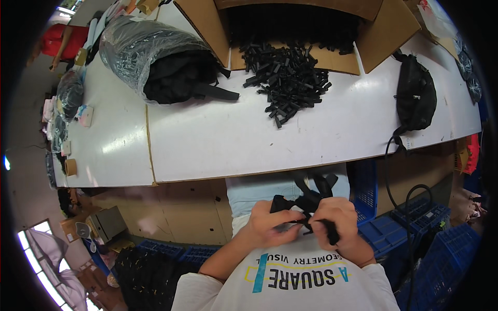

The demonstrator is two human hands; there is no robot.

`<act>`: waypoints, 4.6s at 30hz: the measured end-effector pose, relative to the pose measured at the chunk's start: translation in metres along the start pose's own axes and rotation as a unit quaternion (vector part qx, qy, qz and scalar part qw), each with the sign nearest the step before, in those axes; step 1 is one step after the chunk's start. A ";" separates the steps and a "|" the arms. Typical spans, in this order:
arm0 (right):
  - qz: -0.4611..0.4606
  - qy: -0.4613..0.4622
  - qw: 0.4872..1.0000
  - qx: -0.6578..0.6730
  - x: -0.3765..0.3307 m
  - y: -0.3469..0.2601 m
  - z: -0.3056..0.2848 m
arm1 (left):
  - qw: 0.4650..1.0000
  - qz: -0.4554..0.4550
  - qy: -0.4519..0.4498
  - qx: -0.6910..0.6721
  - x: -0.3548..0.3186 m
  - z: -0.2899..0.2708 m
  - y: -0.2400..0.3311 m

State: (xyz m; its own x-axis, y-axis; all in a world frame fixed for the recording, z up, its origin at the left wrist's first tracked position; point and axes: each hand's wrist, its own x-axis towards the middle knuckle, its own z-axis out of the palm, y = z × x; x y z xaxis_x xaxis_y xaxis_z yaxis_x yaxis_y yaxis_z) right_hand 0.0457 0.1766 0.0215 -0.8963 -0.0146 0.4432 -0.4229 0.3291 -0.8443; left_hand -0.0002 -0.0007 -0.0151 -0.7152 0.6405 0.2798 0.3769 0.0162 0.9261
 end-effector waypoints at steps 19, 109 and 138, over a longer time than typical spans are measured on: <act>0.170 -0.057 0.978 0.105 0.009 0.005 0.016 | 0.987 0.005 -0.061 -0.149 0.002 -0.003 0.000; 0.091 0.105 0.990 -0.021 0.076 0.028 -0.024 | 0.975 -0.033 0.218 -0.018 0.008 -0.036 -0.003; 0.293 0.167 0.788 0.515 0.006 0.021 0.027 | 0.978 0.060 0.152 0.128 0.030 -0.013 0.018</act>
State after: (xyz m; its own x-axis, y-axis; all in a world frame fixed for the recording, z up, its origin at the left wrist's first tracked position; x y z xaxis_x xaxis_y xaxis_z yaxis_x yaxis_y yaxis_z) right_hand 0.0281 0.1578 -0.0021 -0.9654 0.1611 -0.2049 0.0125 -0.7567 -0.6537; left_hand -0.0228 0.0089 0.0134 -0.7844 0.3921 0.4806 0.5756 0.1716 0.7995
